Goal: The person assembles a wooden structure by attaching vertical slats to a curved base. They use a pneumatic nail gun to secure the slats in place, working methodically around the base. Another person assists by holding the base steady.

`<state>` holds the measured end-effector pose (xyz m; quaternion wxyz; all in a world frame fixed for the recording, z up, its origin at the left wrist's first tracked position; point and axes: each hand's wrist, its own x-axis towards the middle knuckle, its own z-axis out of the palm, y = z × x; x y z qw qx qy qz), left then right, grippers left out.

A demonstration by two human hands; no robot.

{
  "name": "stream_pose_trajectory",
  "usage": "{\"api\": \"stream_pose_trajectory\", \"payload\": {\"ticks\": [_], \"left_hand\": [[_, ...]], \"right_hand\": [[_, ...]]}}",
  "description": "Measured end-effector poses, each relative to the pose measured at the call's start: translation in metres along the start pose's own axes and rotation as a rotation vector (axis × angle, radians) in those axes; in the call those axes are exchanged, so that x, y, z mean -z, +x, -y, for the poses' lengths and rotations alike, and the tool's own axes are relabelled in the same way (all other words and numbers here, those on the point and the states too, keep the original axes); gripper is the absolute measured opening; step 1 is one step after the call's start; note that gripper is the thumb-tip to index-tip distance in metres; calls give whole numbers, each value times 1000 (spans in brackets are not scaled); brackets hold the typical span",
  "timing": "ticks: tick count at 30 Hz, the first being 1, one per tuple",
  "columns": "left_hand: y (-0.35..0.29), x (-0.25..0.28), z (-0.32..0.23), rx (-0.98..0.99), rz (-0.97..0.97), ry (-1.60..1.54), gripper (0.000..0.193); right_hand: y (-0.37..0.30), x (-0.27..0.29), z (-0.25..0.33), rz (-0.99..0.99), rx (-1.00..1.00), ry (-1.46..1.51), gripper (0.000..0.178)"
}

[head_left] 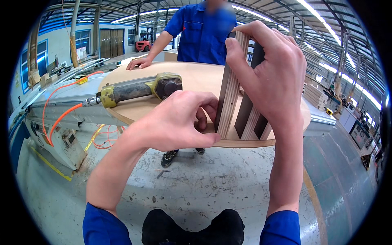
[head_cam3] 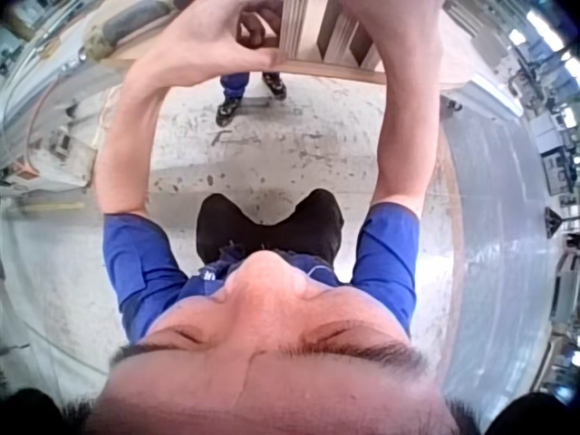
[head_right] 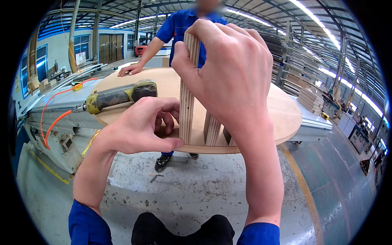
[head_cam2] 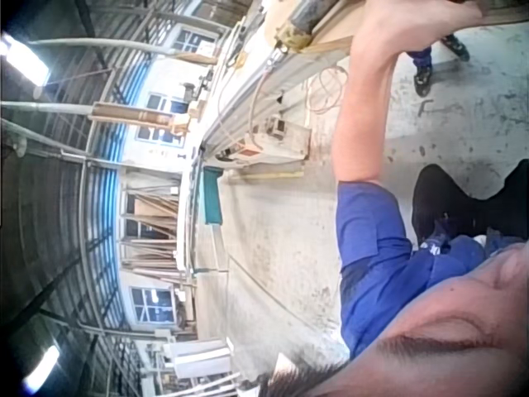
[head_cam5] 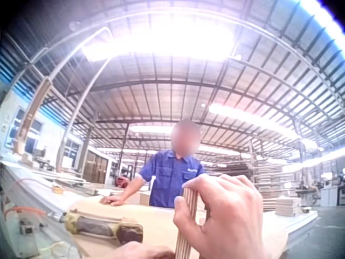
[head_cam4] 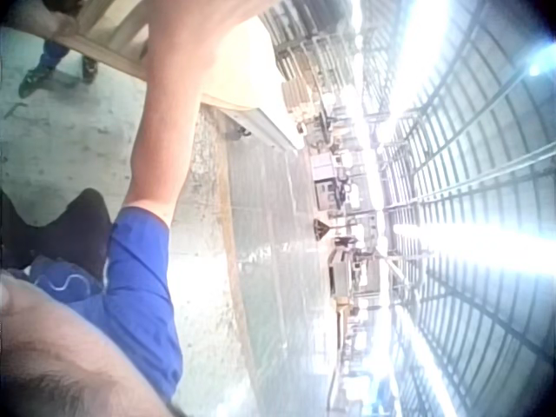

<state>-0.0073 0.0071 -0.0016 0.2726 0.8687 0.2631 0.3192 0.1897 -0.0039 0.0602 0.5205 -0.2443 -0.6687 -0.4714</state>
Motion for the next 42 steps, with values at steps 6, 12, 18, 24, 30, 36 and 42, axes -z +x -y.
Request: {"api": "stream_pose_trajectory", "payload": {"ticks": [6, 12, 18, 24, 30, 36, 42], "left_hand": [[0, 0, 2, -28, 4, -9, 47], [0, -2, 2, -17, -10, -52, 46], [0, 0, -1, 2, 10, -25, 45], [0, 1, -1, -21, 15, 69, 51], [-1, -1, 1, 8, -56, -145, 55], [-2, -6, -7, 9, -62, -7, 43], [-3, -3, 0, -6, -37, -31, 47]], "right_hand": [[0, 0, 0, -11, 10, 3, 23], [-1, 1, -1, -2, 4, 0, 24], [0, 2, 0, 8, 1, 1, 25], [0, 2, -1, 16, -1, -9, 26], [1, 2, 1, 15, -13, -2, 25], [0, 1, 0, 6, -7, 9, 26], [-1, 0, 1, -2, -20, 21, 25]]}}
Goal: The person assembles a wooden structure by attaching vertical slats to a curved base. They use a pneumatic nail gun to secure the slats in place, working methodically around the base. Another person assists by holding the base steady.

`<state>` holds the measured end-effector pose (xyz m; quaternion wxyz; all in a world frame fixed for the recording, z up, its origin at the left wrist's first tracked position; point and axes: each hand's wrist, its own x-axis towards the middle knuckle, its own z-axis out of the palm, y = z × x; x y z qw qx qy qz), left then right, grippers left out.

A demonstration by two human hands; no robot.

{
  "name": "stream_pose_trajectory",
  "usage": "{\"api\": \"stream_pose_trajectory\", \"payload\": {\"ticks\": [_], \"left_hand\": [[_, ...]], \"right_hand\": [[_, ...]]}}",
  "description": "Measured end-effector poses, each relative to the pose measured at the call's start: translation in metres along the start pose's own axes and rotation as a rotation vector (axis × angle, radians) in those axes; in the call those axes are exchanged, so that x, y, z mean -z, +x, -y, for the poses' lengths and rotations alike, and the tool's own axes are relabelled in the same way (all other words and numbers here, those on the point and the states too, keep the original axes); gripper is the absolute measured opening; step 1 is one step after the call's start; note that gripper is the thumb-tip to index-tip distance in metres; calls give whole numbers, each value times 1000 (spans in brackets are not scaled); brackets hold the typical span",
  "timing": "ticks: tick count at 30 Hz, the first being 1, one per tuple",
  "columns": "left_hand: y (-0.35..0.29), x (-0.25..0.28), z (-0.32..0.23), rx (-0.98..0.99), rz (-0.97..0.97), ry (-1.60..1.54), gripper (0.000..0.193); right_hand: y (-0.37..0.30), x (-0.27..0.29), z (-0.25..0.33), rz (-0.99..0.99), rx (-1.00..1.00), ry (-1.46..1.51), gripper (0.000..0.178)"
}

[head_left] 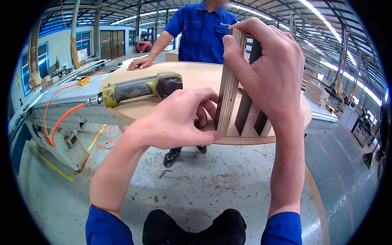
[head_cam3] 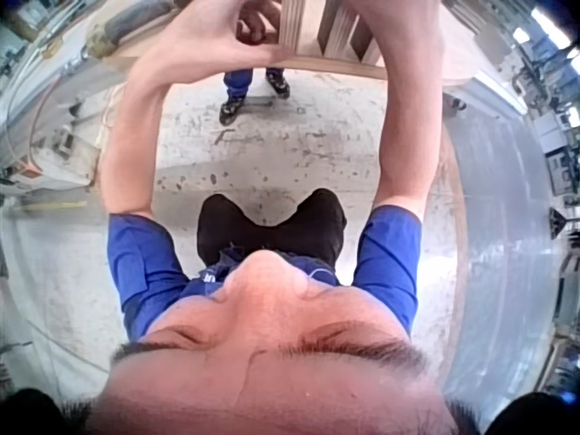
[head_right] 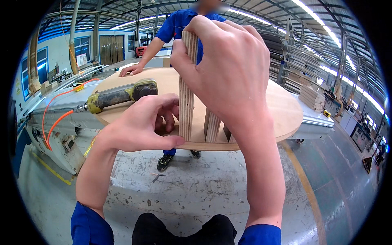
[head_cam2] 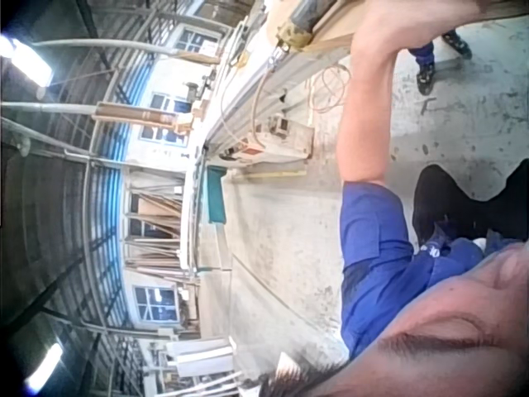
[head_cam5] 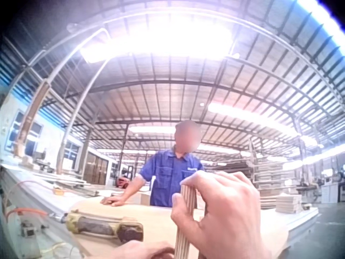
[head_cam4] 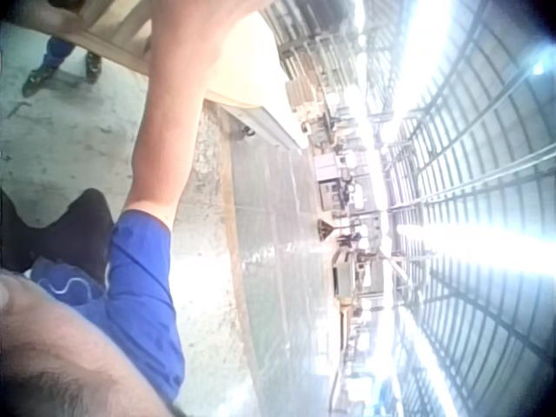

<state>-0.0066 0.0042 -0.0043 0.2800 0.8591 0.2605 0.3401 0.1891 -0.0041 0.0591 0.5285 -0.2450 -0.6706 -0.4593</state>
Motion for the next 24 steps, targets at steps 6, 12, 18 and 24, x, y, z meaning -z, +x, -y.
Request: {"api": "stream_pose_trajectory", "payload": {"ticks": [6, 12, 18, 24], "left_hand": [[2, 4, 5, -80, 15, 36, 63], [-21, 35, -9, -134, -299, 126, 68], [-18, 99, 29, 133, -311, 772, 58], [-13, 108, 42, 314, -118, 949, 52]], "right_hand": [[4, 4, 5, -15, 24, -68, 17], [5, 1, 8, -15, 24, -43, 15], [5, 6, 6, 11, 8, -49, 17], [5, 8, 7, 12, -21, -35, 15]]}}
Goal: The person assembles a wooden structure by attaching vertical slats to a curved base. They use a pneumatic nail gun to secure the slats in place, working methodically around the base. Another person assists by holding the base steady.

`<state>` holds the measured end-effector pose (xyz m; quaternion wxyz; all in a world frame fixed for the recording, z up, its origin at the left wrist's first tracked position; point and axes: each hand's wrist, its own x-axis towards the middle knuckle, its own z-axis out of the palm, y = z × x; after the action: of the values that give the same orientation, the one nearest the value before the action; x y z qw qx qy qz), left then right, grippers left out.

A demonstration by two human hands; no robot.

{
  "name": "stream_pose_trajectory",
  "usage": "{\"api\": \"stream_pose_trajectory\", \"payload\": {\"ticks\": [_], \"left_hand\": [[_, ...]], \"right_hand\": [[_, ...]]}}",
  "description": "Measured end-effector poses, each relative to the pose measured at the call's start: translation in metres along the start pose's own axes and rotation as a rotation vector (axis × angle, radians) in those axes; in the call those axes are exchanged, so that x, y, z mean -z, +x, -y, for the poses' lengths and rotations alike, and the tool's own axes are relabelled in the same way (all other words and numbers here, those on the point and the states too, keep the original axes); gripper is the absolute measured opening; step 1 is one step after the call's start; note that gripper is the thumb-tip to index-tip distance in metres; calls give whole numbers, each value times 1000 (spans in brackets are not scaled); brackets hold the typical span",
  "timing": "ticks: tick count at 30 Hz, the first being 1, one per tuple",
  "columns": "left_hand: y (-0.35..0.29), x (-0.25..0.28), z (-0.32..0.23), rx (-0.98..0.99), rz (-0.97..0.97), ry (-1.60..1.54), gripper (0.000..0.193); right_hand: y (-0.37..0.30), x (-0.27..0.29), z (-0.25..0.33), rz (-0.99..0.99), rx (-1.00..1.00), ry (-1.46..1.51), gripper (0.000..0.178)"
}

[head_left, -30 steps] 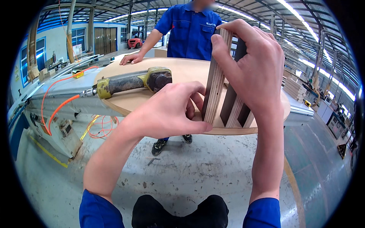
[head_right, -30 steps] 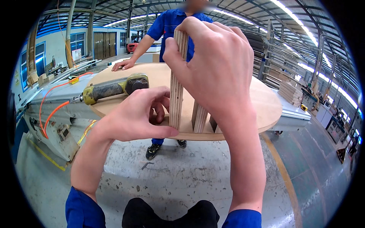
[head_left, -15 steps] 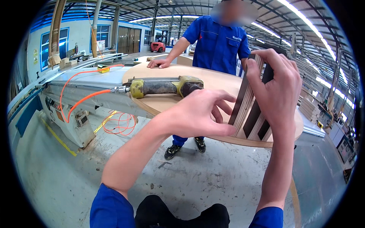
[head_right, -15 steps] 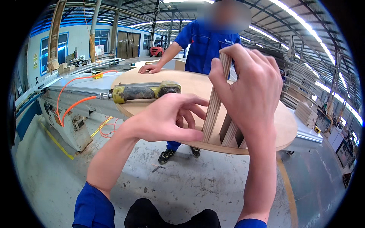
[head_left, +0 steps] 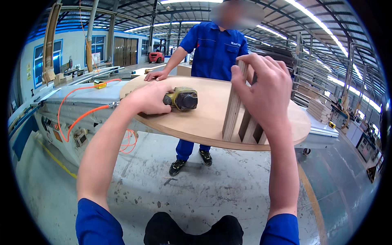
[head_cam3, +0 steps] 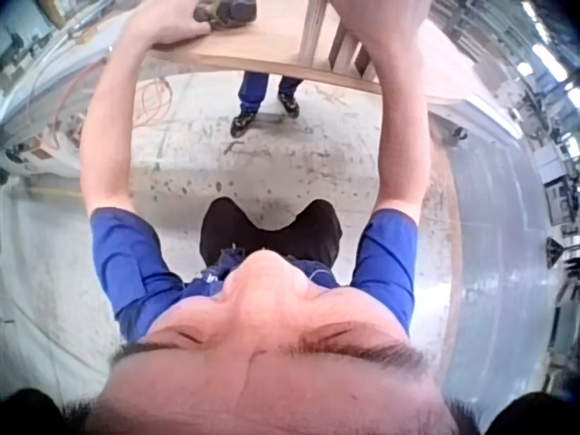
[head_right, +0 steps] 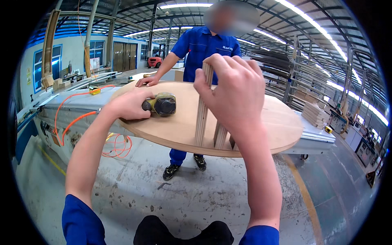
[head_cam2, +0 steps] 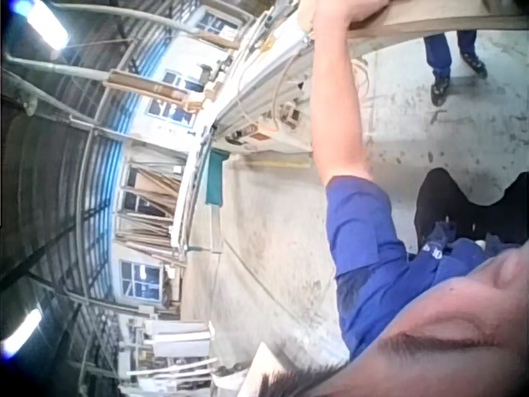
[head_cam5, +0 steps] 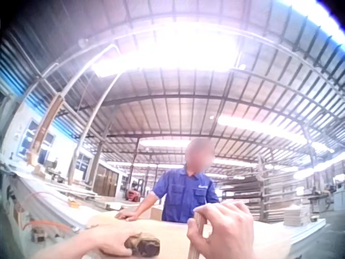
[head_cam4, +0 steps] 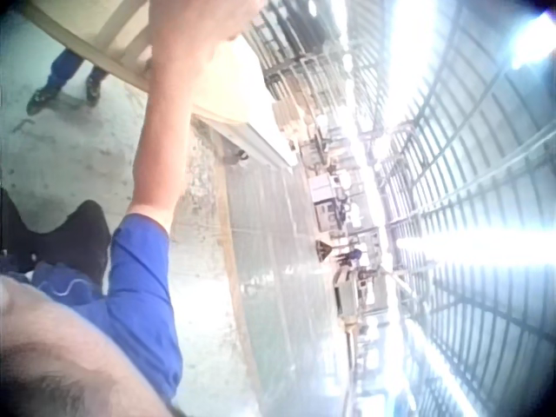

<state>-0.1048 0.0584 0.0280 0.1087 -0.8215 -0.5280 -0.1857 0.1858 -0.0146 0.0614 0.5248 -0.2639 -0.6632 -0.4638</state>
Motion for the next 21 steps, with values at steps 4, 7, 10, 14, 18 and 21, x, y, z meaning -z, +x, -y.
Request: {"api": "stream_pose_trajectory", "payload": {"ticks": [4, 7, 10, 14, 18, 21], "left_hand": [[-10, 3, -18, 151, -72, 175, 38], [-48, 25, -44, 222, -312, 182, 27], [-90, 41, -72, 285, -537, 113, 27], [-193, 47, -68, 159, -836, -141, 25], [-252, -38, -69, 422, -1086, -711, 36], [-286, -103, -61, 816, -426, -814, 26]], "right_hand": [[1, -3, 2, -31, 16, 34, 17], [-1, -5, 2, -36, 2, 61, 17], [-6, -3, -2, -20, 16, 51, 19], [6, 5, 3, -46, 31, 86, 21], [-4, 3, -9, 13, 0, 52, 15], [1, 6, -5, 31, 15, 56, 15]]}}
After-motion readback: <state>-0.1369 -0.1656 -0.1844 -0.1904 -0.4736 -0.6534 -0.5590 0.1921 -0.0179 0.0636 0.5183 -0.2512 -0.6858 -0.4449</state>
